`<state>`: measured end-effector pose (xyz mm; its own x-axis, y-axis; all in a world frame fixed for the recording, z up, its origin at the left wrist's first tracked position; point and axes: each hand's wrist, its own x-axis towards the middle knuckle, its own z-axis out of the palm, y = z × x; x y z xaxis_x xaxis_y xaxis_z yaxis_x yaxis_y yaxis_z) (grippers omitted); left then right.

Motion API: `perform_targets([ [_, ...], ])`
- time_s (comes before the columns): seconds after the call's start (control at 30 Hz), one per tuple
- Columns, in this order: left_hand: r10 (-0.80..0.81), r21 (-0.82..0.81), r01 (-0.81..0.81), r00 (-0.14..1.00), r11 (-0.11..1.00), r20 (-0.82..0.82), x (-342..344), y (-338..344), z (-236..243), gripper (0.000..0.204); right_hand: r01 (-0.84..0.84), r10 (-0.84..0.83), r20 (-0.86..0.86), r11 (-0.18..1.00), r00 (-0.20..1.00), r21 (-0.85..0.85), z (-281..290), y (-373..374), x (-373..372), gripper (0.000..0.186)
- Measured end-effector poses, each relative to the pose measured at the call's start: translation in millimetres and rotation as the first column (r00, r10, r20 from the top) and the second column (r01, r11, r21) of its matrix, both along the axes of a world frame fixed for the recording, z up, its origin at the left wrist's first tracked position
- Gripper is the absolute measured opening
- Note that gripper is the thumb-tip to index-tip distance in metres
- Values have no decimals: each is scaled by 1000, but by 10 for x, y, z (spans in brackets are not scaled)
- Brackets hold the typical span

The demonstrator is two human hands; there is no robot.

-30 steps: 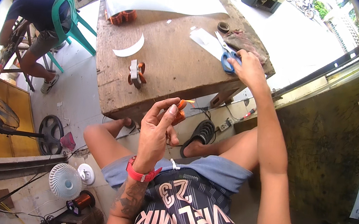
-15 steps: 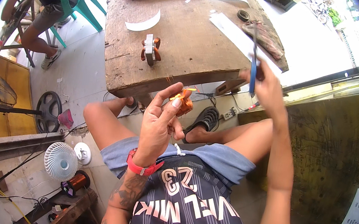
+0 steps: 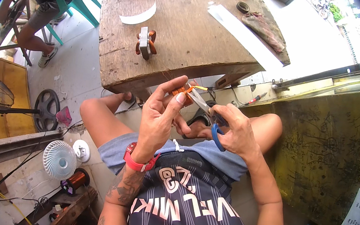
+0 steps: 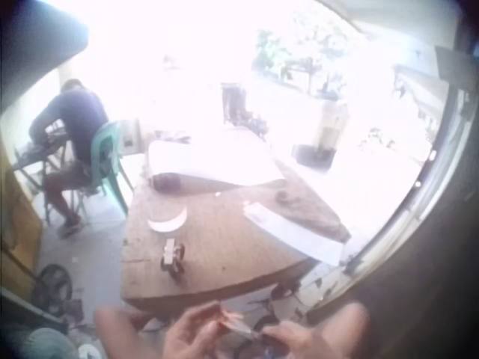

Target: The person winds copper wire around a small rectangular core, cuts the wire with scissors, and places small white paper pieces between wire layers. The person repeats this process to build up multiple layers of wire on the core.

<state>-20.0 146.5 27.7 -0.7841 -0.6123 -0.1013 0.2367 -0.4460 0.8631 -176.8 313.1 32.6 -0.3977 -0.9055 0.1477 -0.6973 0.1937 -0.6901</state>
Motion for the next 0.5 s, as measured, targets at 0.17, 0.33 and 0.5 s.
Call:
perform_targets([
  [0.17, 13, 6, -13, 1000, 1000, 25, -1, 6, -13, 45, -8, 8, 18, 1000, 1000, 11, -6, 11, 18, 57],
  [0.33, -17, 14, 17, 999, 1000, 31, 23, -7, -18, 46, -32, 32, -31, 999, 999, 18, -115, 28, -50, 51],
  [0.5, 33, 55, -34, 999, 998, 17, 44, 15, -80, 42, 90, -76, 408, 996, 910, -17, -183, 52, -35, 50],
])
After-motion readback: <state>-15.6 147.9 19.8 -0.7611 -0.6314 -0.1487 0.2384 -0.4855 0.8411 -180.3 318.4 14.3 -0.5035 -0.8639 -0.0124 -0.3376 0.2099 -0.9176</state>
